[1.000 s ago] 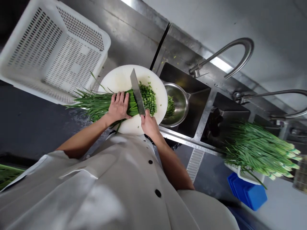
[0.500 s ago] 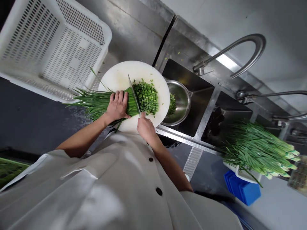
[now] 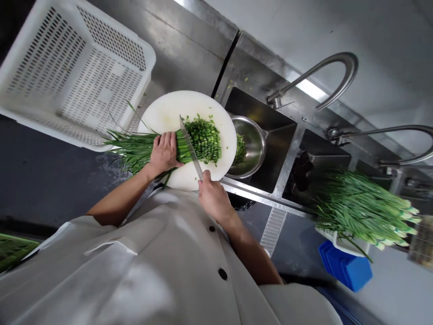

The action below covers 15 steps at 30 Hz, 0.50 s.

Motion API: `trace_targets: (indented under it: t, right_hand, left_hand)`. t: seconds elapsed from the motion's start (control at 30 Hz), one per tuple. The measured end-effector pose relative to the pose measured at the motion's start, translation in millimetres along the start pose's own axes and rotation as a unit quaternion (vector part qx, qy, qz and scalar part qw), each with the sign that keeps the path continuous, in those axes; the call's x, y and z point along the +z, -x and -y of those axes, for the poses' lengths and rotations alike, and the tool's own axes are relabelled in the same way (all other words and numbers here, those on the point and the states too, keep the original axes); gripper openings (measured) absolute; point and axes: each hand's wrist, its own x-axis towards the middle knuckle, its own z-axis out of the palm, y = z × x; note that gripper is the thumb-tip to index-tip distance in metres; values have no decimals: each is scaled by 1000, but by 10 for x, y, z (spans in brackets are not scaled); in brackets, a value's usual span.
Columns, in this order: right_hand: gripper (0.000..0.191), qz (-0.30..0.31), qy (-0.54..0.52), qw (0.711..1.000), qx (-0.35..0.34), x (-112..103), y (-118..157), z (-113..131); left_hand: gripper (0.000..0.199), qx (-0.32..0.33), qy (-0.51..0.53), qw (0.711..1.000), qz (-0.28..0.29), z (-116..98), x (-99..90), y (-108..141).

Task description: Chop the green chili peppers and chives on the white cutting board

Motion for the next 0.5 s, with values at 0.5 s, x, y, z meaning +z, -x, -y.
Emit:
trace_targets:
  t: [0.5]
  right_hand:
    - [32,-45,6,997,-62,620,-788,456]
  left_hand:
    - [96,32,-5,999,-21,224,-8,298]
